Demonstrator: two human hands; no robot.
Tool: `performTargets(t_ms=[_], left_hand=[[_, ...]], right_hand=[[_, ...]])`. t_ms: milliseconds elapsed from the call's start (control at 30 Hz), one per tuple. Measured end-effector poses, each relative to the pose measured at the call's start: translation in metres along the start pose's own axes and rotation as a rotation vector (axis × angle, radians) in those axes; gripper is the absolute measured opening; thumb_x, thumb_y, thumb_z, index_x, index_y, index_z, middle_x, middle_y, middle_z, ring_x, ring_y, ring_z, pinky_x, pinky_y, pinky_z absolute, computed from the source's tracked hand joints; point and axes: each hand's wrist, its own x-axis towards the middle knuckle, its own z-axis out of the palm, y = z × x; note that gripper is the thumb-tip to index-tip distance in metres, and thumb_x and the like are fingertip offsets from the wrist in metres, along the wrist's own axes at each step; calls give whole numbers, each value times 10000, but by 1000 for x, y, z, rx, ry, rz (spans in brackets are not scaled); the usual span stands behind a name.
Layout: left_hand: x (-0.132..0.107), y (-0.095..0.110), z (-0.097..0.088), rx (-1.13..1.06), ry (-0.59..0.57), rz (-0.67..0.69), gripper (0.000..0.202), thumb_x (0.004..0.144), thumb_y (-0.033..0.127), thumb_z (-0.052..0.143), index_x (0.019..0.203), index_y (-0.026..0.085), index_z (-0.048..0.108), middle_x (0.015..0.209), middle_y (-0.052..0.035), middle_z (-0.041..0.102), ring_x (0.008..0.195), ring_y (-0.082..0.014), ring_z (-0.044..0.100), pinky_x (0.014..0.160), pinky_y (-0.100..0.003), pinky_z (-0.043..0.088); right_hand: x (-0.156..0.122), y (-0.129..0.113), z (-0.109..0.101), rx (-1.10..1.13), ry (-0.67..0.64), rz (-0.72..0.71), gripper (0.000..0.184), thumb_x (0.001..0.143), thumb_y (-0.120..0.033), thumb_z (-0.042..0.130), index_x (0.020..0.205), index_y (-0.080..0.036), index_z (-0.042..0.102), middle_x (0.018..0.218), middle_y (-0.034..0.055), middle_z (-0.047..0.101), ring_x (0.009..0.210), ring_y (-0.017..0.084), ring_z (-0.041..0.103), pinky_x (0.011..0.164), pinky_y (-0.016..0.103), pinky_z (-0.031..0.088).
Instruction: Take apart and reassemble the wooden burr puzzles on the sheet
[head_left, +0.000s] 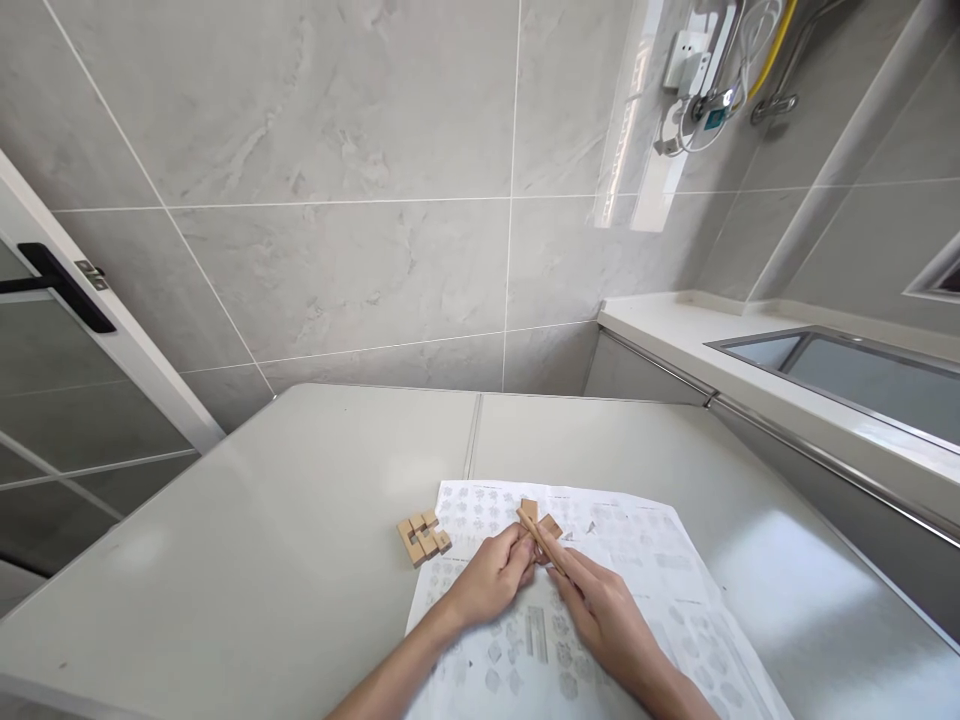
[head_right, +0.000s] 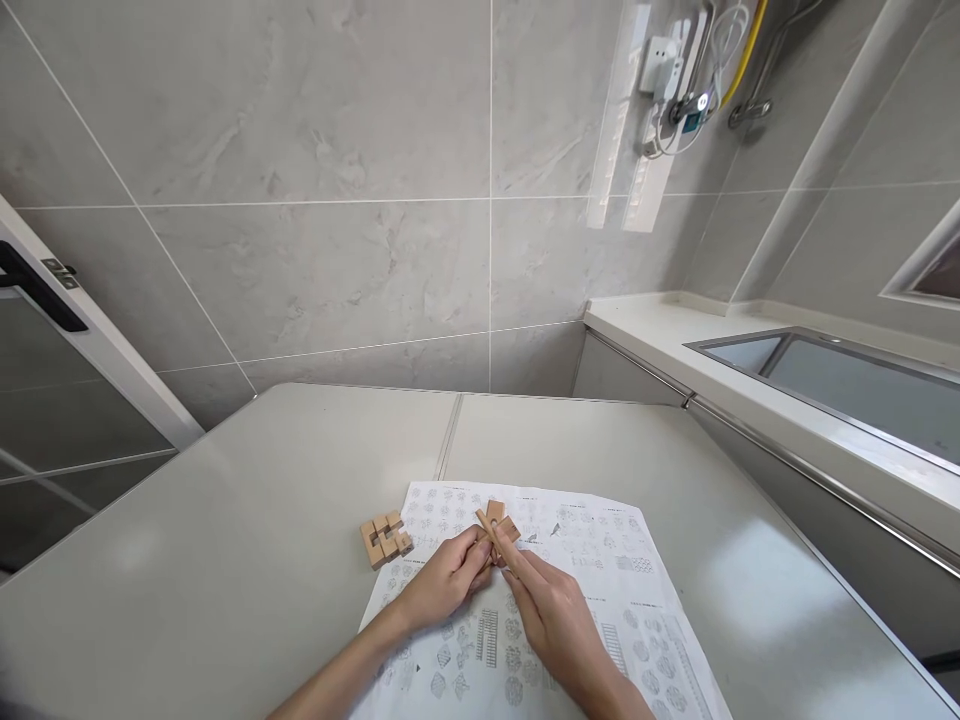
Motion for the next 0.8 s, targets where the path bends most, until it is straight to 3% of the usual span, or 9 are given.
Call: performTargets(t_ms=[300, 400, 567, 667, 800], left_hand=[[-3, 4, 3, -85, 1, -18, 467, 1055, 632, 428, 859, 212, 485, 644, 61, 405, 562, -115, 306, 548, -287, 273], [-1, -1, 0, -182, 58, -6, 475, 1031, 651, 496, 868, 205, 506, 652, 62, 423, 559, -107, 334, 537, -272, 285], [6, -9, -11, -432, 256, 8, 493, 984, 696, 565, 918, 212, 507, 693, 78, 444, 490, -72, 295, 466, -230, 272], [8, -10, -16, -455, 294, 29, 499, 972, 697, 580, 977, 198, 563, 776, 36, 532, 561, -98, 442, 528, -243, 420], [8, -9, -18, -520, 292, 29, 486, 934, 628, 681, 1080, 164, 660, 938, -54, 668, 766, -173, 620, 702, -315, 546]], right_hand=[[1, -2, -4, 40, -38, 52, 512, 1125, -315, 365, 1630, -382, 420, 948, 49, 736, 764, 222, 701, 779, 346, 624], [12, 1, -9, 51, -83, 63, 489, 1123, -351, 399, 1607, -394, 451, 1002, 54, 739, 816, 230, 707, 768, 354, 625], [38, 13, -11, 43, 34, 99, 480, 1105, -425, 460, 1582, -362, 459, 1295, 105, 697, 1059, 276, 701, 868, 434, 625], [43, 20, -8, -25, 6, 115, 497, 1056, -432, 573, 1543, -369, 497, 1482, 96, 605, 1344, 326, 585, 1071, 528, 547], [38, 27, -1, -96, -71, 90, 720, 961, -412, 722, 1604, -362, 400, 1612, 79, 506, 1532, 365, 382, 1212, 597, 401]])
